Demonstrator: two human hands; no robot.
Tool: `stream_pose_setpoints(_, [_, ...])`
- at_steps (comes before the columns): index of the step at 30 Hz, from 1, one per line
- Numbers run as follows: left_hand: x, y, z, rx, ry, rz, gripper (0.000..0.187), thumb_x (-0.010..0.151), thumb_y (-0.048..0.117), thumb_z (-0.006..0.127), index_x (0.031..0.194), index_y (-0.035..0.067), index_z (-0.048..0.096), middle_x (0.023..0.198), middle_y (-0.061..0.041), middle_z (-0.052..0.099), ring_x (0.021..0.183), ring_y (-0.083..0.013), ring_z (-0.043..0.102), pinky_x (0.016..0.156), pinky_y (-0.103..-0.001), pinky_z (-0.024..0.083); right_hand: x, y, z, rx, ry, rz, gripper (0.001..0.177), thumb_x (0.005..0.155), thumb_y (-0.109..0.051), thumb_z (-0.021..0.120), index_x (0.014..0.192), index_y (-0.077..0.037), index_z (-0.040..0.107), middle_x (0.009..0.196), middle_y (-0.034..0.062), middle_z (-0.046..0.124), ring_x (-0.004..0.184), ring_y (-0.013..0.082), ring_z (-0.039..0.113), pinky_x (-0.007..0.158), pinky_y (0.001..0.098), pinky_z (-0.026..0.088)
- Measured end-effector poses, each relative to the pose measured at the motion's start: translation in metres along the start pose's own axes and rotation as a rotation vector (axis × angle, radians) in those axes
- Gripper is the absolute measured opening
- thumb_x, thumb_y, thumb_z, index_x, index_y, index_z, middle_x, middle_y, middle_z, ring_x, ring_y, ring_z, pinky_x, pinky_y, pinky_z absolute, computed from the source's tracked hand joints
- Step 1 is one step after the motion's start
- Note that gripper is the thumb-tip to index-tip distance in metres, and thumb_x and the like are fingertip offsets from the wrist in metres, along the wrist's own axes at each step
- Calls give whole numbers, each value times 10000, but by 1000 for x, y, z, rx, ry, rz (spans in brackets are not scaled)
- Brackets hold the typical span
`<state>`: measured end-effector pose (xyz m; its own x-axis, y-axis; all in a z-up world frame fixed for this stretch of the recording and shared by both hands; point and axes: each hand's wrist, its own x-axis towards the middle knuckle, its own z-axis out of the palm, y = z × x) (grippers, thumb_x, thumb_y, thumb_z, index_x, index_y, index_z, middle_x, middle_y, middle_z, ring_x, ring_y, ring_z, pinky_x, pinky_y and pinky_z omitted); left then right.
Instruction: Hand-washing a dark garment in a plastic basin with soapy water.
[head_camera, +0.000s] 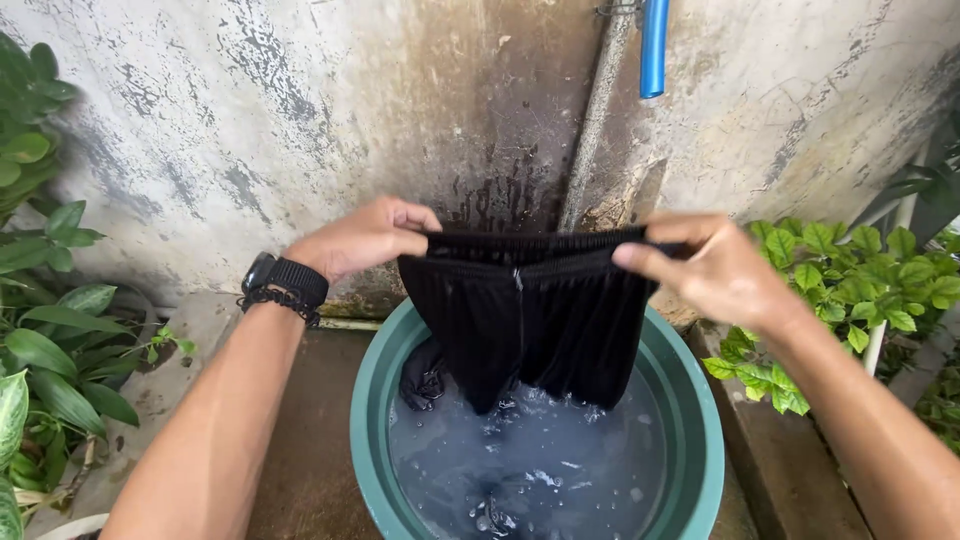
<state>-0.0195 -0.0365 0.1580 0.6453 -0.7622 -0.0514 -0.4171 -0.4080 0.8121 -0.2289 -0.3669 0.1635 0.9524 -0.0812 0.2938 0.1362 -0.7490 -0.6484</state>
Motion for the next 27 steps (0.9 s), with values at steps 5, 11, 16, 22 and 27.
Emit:
stream_pose_setpoints(5, [-13, 41, -4, -22, 99, 108, 203, 905, 231, 672, 968, 55, 751, 866, -56, 707, 881, -168, 635, 937, -342, 481, 2, -33, -27, 89, 114, -246, 184, 957, -215, 719, 935, -38, 763, 855, -6, 686, 744, 52, 571, 635, 271, 482])
stream_pose_setpoints(11, [-22, 70, -3, 108, 96, 231, 404, 719, 328, 881, 1052, 132, 760, 963, 51, 792, 934, -104, 706, 914, -325, 503, 4, -34, -44, -75, 251, -121, 286, 1037, -268, 682, 928, -7, 730, 690, -14, 621, 642, 65, 505, 570, 315, 435])
stream_pose_setpoints(16, [-35, 82, -6, 323, 314, 65, 355, 937, 391, 739, 954, 37, 764, 693, -75, 567, 627, -169, 469, 618, -373, 399, 5, -25, -57, -125, 306, -153, 215, 1039, -223, 659, 1068, -33, 756, 815, -43, 691, 689, 58, 607, 624, 279, 500])
stream_pose_setpoints(22, [-30, 92, 0, 160, 476, 388, 405, 1024, 397, 687, 938, 2, 700, 746, 39, 586, 707, -68, 504, 649, -285, 451, 24, -2, -63, -59, 407, -221, 307, 1190, -243, 594, 1051, 26, 643, 828, 37, 603, 782, 68, 513, 740, 304, 445])
stream_pose_setpoints(27, [-18, 69, 33, 215, 517, 658, 441, 1072, 401, 628, 1089, -38, 664, 954, -105, 691, 894, -223, 651, 793, -382, 527, 7, -58, -42, -154, 263, -186, 418, 867, -242, 800, 1169, 4, 651, 988, 136, 683, 890, 218, 630, 794, 392, 504])
